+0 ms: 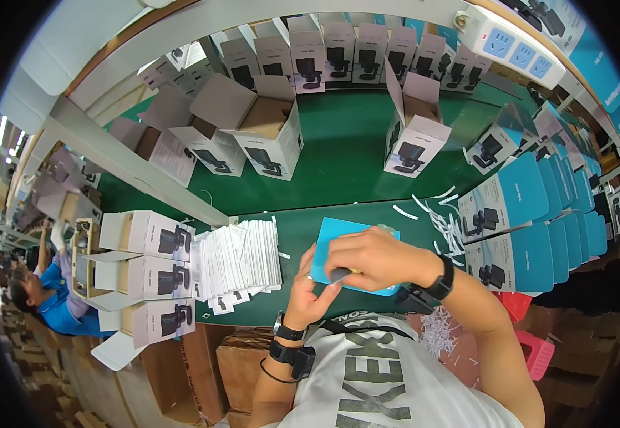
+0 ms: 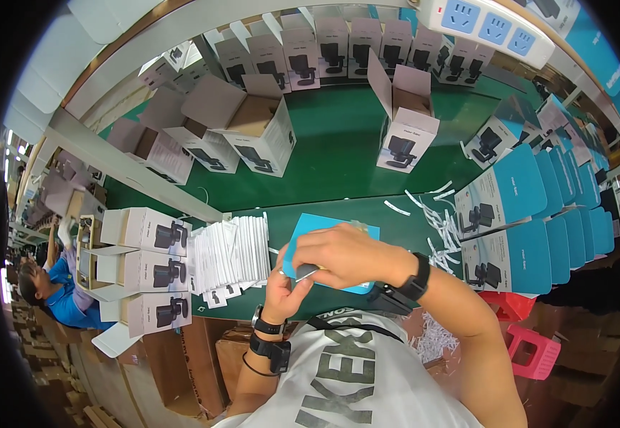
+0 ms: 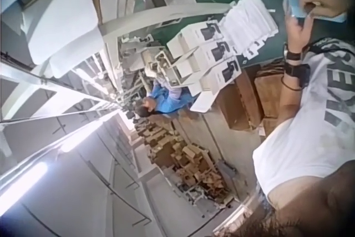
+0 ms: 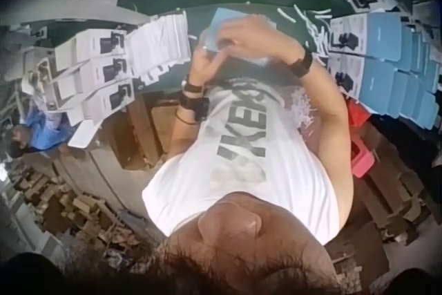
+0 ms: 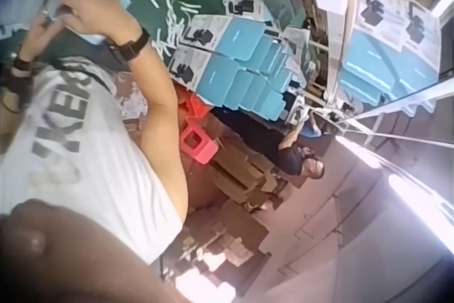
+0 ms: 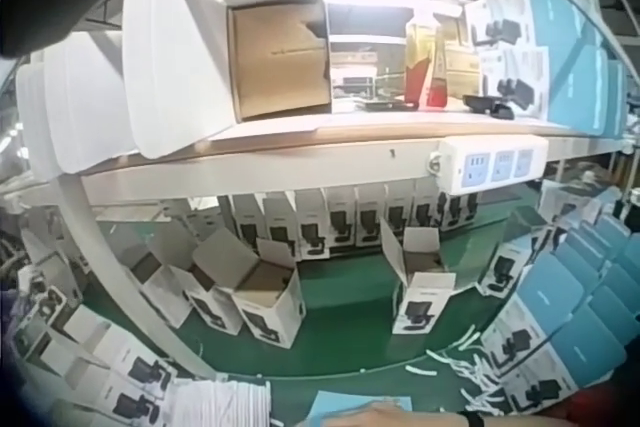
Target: The person places a manual into a box, uses a yellow tool to apply adhesive strips to the flaps, and seals the box before setting it aside. This process is repeated for several more boxes on the assembly line.
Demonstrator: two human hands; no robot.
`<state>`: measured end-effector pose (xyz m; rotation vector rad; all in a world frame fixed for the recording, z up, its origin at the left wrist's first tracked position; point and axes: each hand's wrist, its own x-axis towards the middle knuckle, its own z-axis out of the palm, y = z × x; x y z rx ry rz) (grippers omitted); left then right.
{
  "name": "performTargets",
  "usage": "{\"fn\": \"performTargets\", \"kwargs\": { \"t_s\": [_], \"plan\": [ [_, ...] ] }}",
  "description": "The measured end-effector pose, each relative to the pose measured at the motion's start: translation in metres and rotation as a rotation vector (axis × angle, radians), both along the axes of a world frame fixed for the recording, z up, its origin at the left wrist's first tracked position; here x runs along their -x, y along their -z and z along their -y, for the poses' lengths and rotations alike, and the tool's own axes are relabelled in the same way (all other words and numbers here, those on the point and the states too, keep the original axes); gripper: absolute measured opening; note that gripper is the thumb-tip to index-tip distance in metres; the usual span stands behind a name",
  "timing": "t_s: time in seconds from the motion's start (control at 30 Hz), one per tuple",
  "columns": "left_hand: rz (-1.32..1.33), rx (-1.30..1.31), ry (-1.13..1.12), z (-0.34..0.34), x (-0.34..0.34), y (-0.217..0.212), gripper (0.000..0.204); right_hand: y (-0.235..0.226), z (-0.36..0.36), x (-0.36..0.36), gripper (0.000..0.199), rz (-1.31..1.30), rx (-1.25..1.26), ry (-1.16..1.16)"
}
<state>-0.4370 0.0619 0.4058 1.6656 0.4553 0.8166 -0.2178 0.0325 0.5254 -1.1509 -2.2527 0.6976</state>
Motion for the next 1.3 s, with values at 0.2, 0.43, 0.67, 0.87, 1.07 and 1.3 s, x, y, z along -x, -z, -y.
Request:
{"fn": "performTargets", "kwargs": {
  "t_s": [0.2,0.43,0.67,0.87,1.07,1.3],
  "plan": [
    [0.202,0.192,-0.134,-0.007,-0.005,-0.029,0.045,-0.001,0.094,-0.104,0.015,-0.477,-0.045,0.813],
    [0.033,-0.131,-0.054,-0.009,0.004,-0.004,0.048,0.054,0.133,-0.018,0.045,-0.269,0.049,0.771],
    [-0.036,-0.180,-0.220,0.000,0.012,0.004,0.043,0.106,0.113,0.025,0.041,-0.304,-0.266,0.970],
    [-0.094,-0.226,-0.205,-0.012,0.025,0.016,0.048,0.115,0.104,0.031,0.040,-0.325,-0.299,0.958],
    [-0.108,-0.392,-0.119,-0.022,0.038,0.030,0.054,0.121,0.115,0.030,0.042,-0.195,-0.314,0.940],
    [-0.433,-0.868,-0.026,-0.036,0.023,-0.033,0.074,0.117,0.107,0.021,0.039,0.035,-0.463,0.753]
  ]
}}
